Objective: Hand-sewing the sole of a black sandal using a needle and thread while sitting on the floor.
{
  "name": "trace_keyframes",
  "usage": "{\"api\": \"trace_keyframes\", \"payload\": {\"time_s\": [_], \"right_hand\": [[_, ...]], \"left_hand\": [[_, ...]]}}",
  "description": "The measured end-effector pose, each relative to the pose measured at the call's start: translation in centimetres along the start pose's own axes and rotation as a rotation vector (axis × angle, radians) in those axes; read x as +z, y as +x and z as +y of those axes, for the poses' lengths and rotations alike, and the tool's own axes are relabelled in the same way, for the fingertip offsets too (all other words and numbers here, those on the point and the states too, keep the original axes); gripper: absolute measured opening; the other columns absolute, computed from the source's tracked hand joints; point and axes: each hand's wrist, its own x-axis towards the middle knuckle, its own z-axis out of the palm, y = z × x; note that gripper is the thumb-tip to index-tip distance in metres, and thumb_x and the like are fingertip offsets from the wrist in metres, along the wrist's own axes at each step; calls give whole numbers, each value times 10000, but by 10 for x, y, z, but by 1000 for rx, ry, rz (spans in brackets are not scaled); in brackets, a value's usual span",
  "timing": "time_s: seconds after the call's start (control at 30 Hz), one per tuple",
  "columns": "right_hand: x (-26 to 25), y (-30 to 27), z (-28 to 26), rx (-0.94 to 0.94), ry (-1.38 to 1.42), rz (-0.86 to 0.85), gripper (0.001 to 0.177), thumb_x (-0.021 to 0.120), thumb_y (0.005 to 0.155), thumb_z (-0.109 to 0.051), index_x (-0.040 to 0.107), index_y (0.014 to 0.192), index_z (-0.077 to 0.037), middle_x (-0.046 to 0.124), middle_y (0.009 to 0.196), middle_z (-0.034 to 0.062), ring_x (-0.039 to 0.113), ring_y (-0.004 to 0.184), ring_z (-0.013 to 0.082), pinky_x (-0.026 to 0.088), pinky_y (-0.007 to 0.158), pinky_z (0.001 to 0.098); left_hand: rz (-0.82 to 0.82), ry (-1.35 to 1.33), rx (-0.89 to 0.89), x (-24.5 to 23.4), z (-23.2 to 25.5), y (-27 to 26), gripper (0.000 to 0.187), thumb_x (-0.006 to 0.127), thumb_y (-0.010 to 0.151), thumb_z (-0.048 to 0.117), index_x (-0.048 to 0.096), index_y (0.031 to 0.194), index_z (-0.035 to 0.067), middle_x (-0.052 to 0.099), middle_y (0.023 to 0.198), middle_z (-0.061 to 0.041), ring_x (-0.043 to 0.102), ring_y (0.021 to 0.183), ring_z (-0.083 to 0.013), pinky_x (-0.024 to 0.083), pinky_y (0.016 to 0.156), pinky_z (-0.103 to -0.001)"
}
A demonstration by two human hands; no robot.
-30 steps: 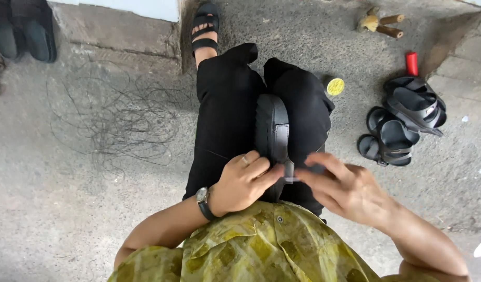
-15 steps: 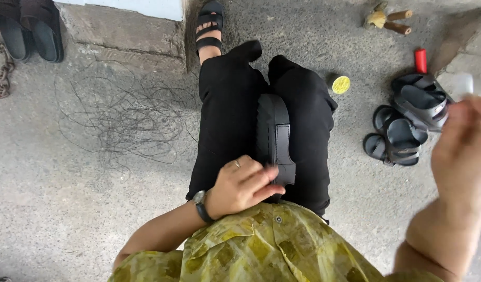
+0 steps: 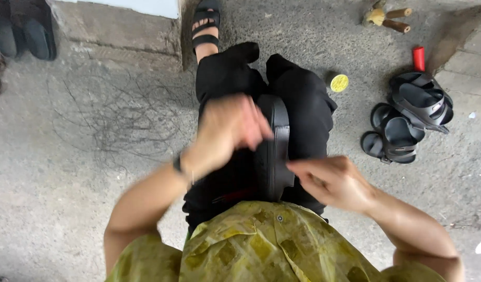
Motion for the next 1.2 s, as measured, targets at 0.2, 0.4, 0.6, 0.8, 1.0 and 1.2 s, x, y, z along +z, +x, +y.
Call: {"api": "trace_keyframes", "payload": {"time_s": [0.2, 0.4, 0.6, 0.8, 1.0, 1.2], "right_hand": [[-2, 6, -3, -196, -381, 21, 204, 573, 881, -64, 676, 1054, -32, 601, 670, 55, 561, 431, 164, 487, 418, 267], [-1, 2, -3, -292, -714, 9, 381, 478, 881, -6, 675, 1175, -150, 540, 903, 54, 615, 688, 164, 529, 546, 243], [-1, 2, -5, -341, -863, 50, 364, 523, 898, -48, 675, 1194, -194, 565, 881, 37, 601, 674, 136, 501, 505, 224], [18, 2, 14, -418, -975, 54, 341, 474, 868, -32, 648, 1144, -132, 541, 866, 62, 581, 654, 182, 518, 515, 272], [25, 7, 19, -403, -808, 129, 250, 520, 885, -68, 641, 1104, -71, 565, 847, 79, 623, 649, 228, 509, 478, 300], [20, 9, 9, -309, -649, 124, 226, 571, 907, -97, 632, 1116, -40, 573, 776, 77, 601, 529, 233, 517, 457, 309]], "left_hand": [[244, 123, 14, -38, 13, 20, 547, 375, 1016, 328, 606, 638, 8, 463, 466, -58, 450, 420, -90, 345, 387, -183], [144, 1040, 397, -3, 22, -19, 300, 672, 865, 33, 527, 1119, -29, 499, 1068, -221, 514, 1040, -445, 459, 890, -521], [28, 985, 211, 13, -4, -40, 730, 846, 706, 202, 450, 1279, -17, 495, 1154, -178, 610, 999, -334, 552, 859, -393], [80, 864, 278, 9, -21, -34, 699, 835, 676, 266, 507, 1220, -26, 518, 1098, -180, 626, 924, -350, 568, 787, -410], [166, 1161, 386, 15, -20, -45, 598, 806, 708, 373, 569, 1111, -1, 488, 1030, -147, 587, 828, -290, 542, 727, -376], [-3, -44, -43, 17, 2, -56, 88, 572, 910, 34, 618, 914, -40, 606, 1040, -213, 698, 794, -280, 517, 415, -238]]}}
